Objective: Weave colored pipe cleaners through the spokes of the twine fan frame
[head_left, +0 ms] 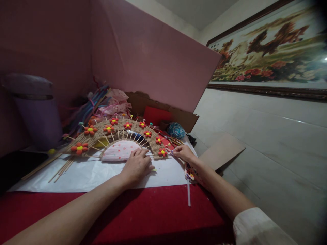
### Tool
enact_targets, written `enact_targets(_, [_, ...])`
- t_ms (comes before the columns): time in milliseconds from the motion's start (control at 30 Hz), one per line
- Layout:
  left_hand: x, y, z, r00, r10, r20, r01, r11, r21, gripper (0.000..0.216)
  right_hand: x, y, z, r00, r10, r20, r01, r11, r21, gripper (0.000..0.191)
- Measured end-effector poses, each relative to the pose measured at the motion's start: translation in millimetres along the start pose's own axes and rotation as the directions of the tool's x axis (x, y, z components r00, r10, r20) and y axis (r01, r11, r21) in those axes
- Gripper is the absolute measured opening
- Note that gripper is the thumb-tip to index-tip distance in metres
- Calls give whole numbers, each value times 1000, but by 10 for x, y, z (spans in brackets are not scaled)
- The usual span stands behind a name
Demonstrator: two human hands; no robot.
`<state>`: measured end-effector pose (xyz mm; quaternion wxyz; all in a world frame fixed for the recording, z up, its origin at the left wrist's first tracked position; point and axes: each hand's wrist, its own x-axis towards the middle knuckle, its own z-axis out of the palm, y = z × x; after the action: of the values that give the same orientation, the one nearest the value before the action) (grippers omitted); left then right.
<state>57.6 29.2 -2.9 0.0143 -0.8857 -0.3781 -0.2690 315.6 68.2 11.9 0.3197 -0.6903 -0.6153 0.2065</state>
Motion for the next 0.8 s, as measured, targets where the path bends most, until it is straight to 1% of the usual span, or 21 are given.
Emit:
enact_targets(233, [0,1,-14,1000,1,14,-1,1000,24,17,11,-10,1,1000,11,-11,-11,1000,-16,6])
enact_targets(433, [-2,-8,10,1000,11,-7,-11,999,42,16,18,-9,-3,1000,13,-17,-14,999,-34,5])
enact_targets(800, [-3,-4,11,1000,9,-15,-9,1000,-5,13,6,-38,-4,1000,26,-9,-26,999,-30,6])
